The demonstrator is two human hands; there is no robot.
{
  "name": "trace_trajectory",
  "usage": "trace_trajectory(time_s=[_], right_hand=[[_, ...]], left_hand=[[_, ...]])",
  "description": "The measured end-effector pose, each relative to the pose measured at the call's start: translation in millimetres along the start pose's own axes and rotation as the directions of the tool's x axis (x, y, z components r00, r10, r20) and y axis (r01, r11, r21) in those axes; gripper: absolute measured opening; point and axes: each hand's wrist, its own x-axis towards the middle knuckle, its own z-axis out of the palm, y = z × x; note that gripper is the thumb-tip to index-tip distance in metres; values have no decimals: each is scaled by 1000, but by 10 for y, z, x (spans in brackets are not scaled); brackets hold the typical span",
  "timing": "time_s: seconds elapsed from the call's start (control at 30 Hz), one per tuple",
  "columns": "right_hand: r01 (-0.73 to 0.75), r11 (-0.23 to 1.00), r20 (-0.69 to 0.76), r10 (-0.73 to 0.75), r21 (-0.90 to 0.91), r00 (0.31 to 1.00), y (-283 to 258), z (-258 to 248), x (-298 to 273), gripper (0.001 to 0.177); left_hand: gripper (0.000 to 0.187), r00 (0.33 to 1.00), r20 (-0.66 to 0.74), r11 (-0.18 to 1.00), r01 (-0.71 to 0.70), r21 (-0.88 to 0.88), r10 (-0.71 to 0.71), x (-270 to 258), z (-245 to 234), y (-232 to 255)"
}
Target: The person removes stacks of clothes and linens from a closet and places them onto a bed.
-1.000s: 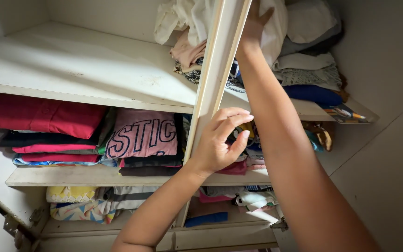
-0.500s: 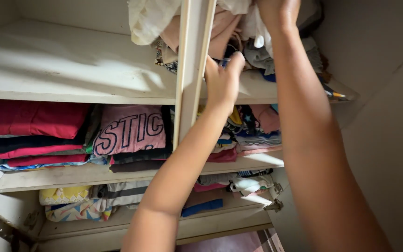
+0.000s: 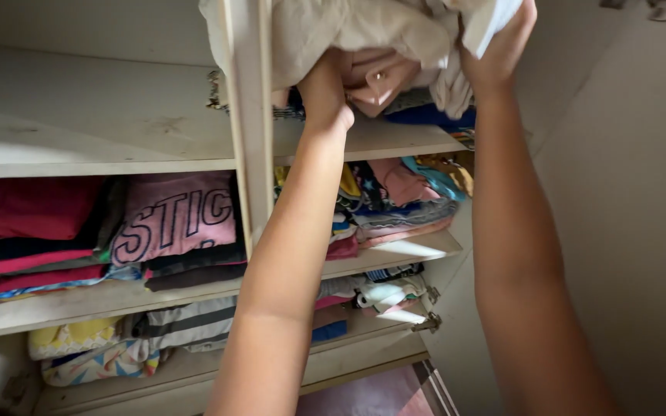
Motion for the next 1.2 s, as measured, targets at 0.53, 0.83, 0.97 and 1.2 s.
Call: trace_trajectory(time_s=[0.53, 0.83, 0.97, 1.2], right_hand=[[-166, 907, -82, 146, -386, 986, -816, -1423, -458, 53], [-390, 908, -117, 375, -156, 920, -1496, -2107, -808, 54], [-485, 861, -146, 466, -152, 873, -2038, -2454, -1157, 55], [-638, 742, -259, 588, -203, 766, -3199, -2970, -1690, 56]], left_hand=[[52, 978, 89, 972, 175, 158, -190, -1066, 727, -87], [31, 938, 346, 984, -53, 171, -10, -1808, 1371, 308], [26, 884, 463, 997, 23, 78, -56, -2236, 1429, 486], [36, 720, 568, 905, 208, 372, -399, -3035, 1226, 608]])
